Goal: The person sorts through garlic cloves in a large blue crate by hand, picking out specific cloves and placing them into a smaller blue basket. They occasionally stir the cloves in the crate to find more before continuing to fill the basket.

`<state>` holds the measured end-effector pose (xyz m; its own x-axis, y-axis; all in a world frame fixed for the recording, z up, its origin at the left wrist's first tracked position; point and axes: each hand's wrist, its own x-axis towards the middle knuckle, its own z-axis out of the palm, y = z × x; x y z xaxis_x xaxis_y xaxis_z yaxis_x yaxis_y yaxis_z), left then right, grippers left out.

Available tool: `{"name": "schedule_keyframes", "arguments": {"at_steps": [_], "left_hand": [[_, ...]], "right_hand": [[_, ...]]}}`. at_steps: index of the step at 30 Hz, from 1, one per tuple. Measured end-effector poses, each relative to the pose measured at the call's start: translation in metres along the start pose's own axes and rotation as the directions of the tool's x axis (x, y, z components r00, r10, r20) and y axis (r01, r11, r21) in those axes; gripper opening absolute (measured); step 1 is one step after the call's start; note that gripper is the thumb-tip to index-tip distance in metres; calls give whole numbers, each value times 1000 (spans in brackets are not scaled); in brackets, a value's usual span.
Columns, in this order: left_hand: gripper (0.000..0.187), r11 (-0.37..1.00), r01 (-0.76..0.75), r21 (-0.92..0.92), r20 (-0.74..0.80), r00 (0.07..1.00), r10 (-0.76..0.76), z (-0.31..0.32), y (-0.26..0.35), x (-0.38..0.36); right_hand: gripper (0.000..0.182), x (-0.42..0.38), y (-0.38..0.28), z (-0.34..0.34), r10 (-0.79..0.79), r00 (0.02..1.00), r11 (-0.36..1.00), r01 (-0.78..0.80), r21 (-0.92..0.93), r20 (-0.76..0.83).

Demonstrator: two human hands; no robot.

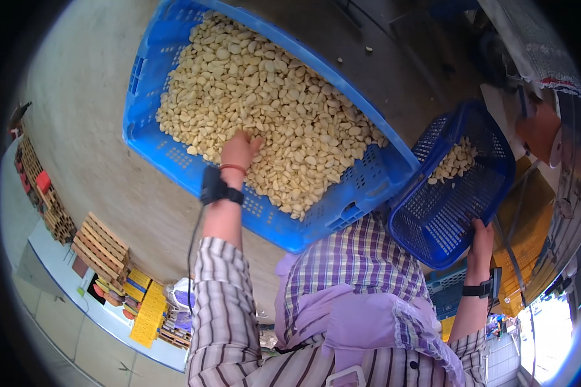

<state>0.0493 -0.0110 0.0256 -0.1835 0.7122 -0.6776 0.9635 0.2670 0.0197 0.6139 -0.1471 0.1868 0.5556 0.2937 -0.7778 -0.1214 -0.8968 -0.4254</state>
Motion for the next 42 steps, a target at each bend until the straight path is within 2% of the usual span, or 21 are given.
{"name": "schedule_keyframes", "arguments": {"at_steps": [2,5,7,9,11,15,17,18,19,21,22,23,25,26,31,33,35,37,38,40,42], "left_hand": [[25,774,216,-595,178,975,-135,-33,5,-11],[21,588,214,-780,112,972,-206,-63,-3,-27],[18,664,243,-707,113,966,-234,-55,-12,-31],[27,996,21,-88,-9,1000,-22,-38,-7,-39],[31,993,-10,114,102,995,-1,-15,4,-46],[35,963,102,248,51,992,-118,28,4,-47],[38,997,69,-19,157,985,-65,22,-7,-43],[36,874,283,-396,283,943,-177,5,4,-50],[36,875,280,-394,280,944,-176,-8,7,-54],[32,280,429,-859,374,898,-231,-23,5,-62],[29,-24,331,-943,331,936,-117,-21,-5,-65],[29,-23,332,-943,332,935,-121,-30,2,-72],[25,-517,-5,-856,-8,1000,4,-58,24,-88],[23,-626,-24,-780,-67,997,45,-62,25,-90],[22,-834,-27,-551,-206,973,105,-69,26,-80],[19,-738,168,-654,-62,960,273,-58,5,-68],[20,42,263,-964,262,965,-16,-48,11,-63],[21,859,17,-511,-36,998,-42,1,13,-54],[21,860,16,-510,-37,999,-40,10,21,-55],[23,993,105,-59,5,994,-105,27,40,-59],[19,991,124,43,-39,992,-123,35,57,-60]], "right_hand": [[35,1,1,2,14,1000,1000,-14,11,-4],[35,1,5,3,36,999,999,-36,10,15],[34,2,6,3,66,998,998,-66,22,23],[33,0,5,4,65,998,998,-66,20,19],[32,-1,5,5,64,998,998,-64,17,14],[32,-1,1,6,59,998,997,-60,41,27],[32,-2,1,5,63,998,997,-64,38,26],[32,-1,2,5,57,998,998,-58,32,32],[33,0,2,6,50,998,998,-51,29,36],[33,-2,-1,9,55,998,998,-55,23,15],[33,-4,-2,10,58,998,998,-58,11,-4],[33,-2,1,9,61,998,998,-61,10,-2],[33,3,7,6,43,999,999,-44,32,22],[33,2,7,6,43,999,999,-44,31,23],[32,2,8,4,33,998,999,-35,35,47],[31,3,10,3,34,999,998,-35,44,41],[31,4,11,3,35,999,998,-37,55,36],[30,5,12,3,57,998,997,-58,51,22],[30,4,11,4,56,998,997,-58,53,22],[31,3,10,5,48,998,998,-50,46,32],[31,4,10,3,63,997,997,-65,47,39]]}}
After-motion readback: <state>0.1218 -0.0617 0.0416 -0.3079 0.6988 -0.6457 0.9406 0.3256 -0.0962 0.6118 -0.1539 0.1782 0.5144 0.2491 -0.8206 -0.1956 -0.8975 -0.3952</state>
